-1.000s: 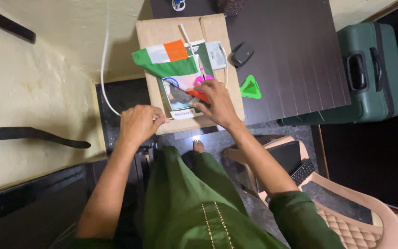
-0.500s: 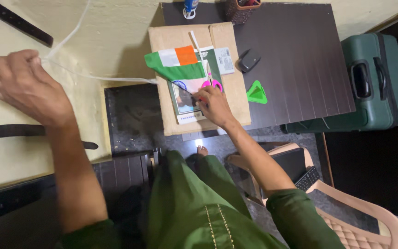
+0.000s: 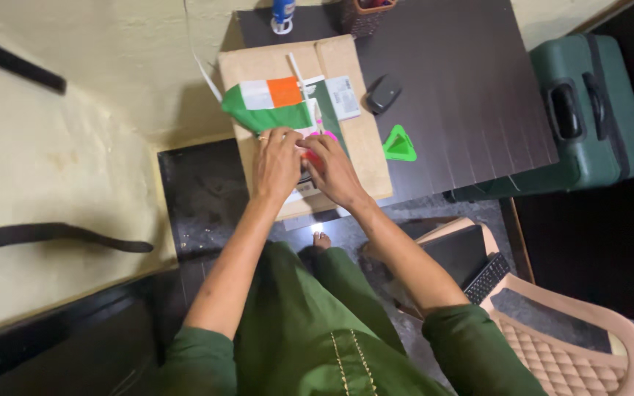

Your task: The person clears a desk by moving a keyboard, laptop, and various stationery items onto a nearby chair. They then wet a black cloth at the kitchen sink and return to wipe the desk surface thoroughly.

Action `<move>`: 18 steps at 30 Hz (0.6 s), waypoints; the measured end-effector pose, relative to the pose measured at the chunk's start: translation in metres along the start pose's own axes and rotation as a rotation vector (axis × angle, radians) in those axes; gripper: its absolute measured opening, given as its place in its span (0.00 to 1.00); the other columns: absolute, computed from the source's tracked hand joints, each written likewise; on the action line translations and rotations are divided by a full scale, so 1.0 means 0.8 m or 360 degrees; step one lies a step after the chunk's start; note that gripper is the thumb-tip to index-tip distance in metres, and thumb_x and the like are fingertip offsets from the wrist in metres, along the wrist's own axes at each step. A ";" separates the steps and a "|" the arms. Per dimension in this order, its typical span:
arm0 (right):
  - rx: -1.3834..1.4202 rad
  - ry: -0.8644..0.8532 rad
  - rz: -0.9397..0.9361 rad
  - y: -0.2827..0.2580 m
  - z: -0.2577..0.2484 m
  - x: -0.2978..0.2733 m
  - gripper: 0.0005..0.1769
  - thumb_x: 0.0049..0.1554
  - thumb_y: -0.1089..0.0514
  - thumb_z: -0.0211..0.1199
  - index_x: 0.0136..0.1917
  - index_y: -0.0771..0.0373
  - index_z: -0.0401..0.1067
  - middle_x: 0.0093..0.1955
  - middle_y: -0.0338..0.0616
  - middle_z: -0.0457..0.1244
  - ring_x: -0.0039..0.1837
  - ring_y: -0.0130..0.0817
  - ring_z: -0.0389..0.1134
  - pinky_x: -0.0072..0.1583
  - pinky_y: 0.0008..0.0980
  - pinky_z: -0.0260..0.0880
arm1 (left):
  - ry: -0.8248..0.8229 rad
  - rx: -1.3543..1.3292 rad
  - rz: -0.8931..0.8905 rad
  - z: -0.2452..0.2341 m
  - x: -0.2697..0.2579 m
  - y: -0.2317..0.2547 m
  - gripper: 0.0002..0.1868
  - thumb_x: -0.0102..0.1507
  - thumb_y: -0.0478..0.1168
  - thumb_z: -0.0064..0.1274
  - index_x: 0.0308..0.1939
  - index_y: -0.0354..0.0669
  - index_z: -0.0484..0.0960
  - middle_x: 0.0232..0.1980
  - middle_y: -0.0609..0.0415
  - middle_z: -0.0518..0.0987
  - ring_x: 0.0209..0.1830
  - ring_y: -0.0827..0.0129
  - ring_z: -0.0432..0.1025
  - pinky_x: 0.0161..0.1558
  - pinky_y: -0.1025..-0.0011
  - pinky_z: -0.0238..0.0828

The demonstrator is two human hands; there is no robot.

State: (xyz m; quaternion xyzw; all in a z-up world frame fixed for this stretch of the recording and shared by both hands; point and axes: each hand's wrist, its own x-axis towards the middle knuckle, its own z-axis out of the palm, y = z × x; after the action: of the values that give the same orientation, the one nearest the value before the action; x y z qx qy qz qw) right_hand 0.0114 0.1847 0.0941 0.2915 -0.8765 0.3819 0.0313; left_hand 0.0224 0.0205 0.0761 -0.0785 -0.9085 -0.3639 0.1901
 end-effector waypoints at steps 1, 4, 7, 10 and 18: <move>0.0021 0.0025 0.0012 0.004 -0.003 -0.004 0.23 0.57 0.65 0.65 0.66 0.62 0.69 0.65 0.52 0.62 0.69 0.54 0.62 0.69 0.45 0.63 | -0.0070 -0.0011 -0.0033 0.010 0.002 -0.001 0.14 0.61 0.33 0.60 0.51 0.42 0.83 0.56 0.46 0.78 0.62 0.49 0.68 0.66 0.52 0.64; 0.0070 0.0130 0.0172 0.036 -0.015 -0.018 0.22 0.59 0.64 0.65 0.67 0.60 0.69 0.66 0.52 0.61 0.69 0.52 0.63 0.70 0.44 0.64 | -0.0226 0.0012 -0.0103 0.045 0.006 -0.001 0.19 0.61 0.35 0.59 0.57 0.41 0.80 0.62 0.43 0.74 0.66 0.47 0.65 0.68 0.51 0.61; -0.0218 0.0314 0.0388 0.084 -0.034 -0.033 0.29 0.52 0.66 0.66 0.67 0.58 0.69 0.69 0.56 0.58 0.70 0.56 0.60 0.71 0.46 0.62 | -0.0256 0.0183 -0.0078 0.064 0.007 -0.015 0.28 0.63 0.44 0.57 0.66 0.40 0.74 0.73 0.36 0.65 0.73 0.42 0.57 0.72 0.49 0.51; -0.0665 0.0427 0.0575 0.134 -0.065 -0.050 0.35 0.47 0.65 0.70 0.69 0.55 0.70 0.72 0.59 0.56 0.72 0.60 0.57 0.69 0.52 0.58 | -0.0311 0.0356 0.0006 0.066 -0.004 -0.023 0.32 0.68 0.51 0.52 0.73 0.41 0.69 0.79 0.36 0.56 0.79 0.42 0.50 0.76 0.46 0.41; -0.0551 0.0053 0.0882 0.200 -0.128 -0.077 0.33 0.44 0.53 0.78 0.63 0.51 0.73 0.67 0.51 0.60 0.69 0.57 0.61 0.67 0.48 0.65 | -0.0394 0.0420 -0.0042 0.063 0.000 -0.013 0.32 0.70 0.53 0.47 0.75 0.43 0.66 0.81 0.38 0.55 0.81 0.44 0.48 0.77 0.47 0.39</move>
State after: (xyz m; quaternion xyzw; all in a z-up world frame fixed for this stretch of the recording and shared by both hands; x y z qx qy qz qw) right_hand -0.0402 0.3708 0.0452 0.0257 -0.9738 0.2258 -0.0103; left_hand 0.0050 0.0478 0.0358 -0.0852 -0.9658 -0.2314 0.0806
